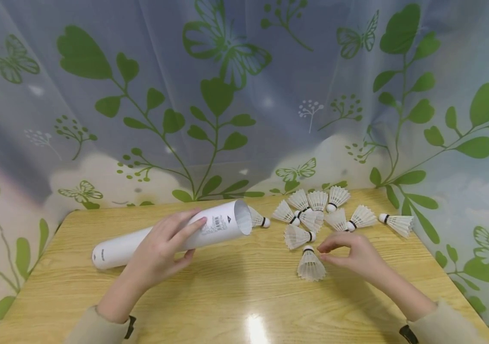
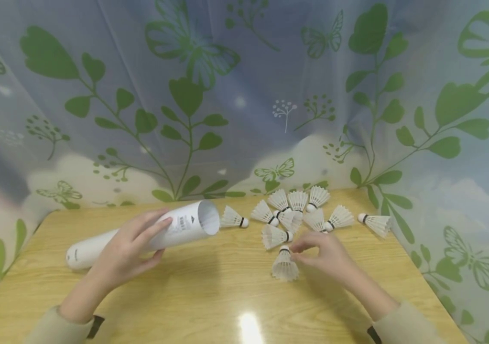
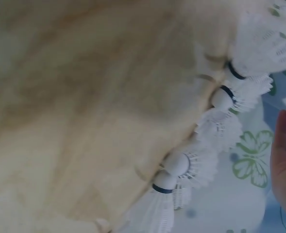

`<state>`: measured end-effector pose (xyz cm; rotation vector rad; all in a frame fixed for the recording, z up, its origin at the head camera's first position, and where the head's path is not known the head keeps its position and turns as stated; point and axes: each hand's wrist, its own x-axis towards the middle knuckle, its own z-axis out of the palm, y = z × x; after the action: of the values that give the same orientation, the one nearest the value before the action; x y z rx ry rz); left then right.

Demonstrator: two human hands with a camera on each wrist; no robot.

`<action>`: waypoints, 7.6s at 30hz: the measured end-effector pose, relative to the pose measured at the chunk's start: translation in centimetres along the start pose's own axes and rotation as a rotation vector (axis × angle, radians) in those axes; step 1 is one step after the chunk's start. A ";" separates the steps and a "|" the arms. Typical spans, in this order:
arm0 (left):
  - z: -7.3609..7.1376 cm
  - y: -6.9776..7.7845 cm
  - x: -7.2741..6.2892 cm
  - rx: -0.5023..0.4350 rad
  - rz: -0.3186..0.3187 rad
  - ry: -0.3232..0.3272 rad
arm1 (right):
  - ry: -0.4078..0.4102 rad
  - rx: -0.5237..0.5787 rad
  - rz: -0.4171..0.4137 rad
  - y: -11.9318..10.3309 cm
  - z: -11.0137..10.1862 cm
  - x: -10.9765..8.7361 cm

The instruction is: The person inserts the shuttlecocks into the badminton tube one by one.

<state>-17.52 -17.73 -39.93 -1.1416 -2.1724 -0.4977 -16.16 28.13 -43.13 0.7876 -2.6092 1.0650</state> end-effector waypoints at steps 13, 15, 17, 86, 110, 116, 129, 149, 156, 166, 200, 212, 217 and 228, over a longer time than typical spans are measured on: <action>-0.2 -0.3 -0.5 0.018 -0.018 -0.017 | -0.009 -0.111 -0.134 1.5 1.1 -1.0; -0.2 -0.4 -0.5 0.016 -0.017 -0.019 | -0.010 -0.129 -0.147 1.7 1.2 -1.1; -0.2 -0.4 -0.6 0.015 -0.018 -0.020 | -0.013 -0.141 -0.151 1.8 1.2 -1.1; 0.4 -0.5 -1.2 0.044 0.035 -0.049 | 0.098 0.274 0.059 -9.9 3.1 11.7; 0.5 -0.4 -0.8 0.038 0.029 -0.054 | 0.097 0.261 -0.020 -11.0 5.8 12.4; 0.5 -0.4 -0.8 0.047 0.037 -0.059 | 0.094 0.201 -0.051 -11.2 6.0 12.6; 0.6 -0.4 -0.8 0.048 0.049 -0.049 | 0.129 0.039 -0.141 -12.0 6.4 12.7; -0.2 -1.0 -1.7 0.048 0.010 -0.044 | 0.019 0.128 -0.016 -7.5 4.3 14.3; -0.4 -0.9 -1.8 0.044 -0.002 -0.054 | -0.098 0.143 0.054 -4.9 5.1 15.8; -0.4 -0.9 -1.6 0.037 0.003 -0.050 | -0.239 0.158 0.098 -1.9 7.4 18.6; -0.7 -1.0 -1.7 0.042 -0.008 -0.063 | -0.414 0.005 0.105 1.1 9.8 19.6; -0.6 -1.1 -1.9 0.045 -0.009 -0.066 | -0.449 -0.129 -0.100 -0.5 9.9 19.9; -0.5 -1.1 -1.9 0.043 -0.005 -0.069 | -0.461 -0.109 -0.073 -0.4 10.0 19.9; -0.7 -1.0 -1.9 0.046 -0.015 -0.072 | -0.448 0.068 0.099 1.2 9.3 19.7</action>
<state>-17.29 -19.82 -40.79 -1.1348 -2.2435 -0.4171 -33.25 14.53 -42.96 1.0236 -3.0217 1.1161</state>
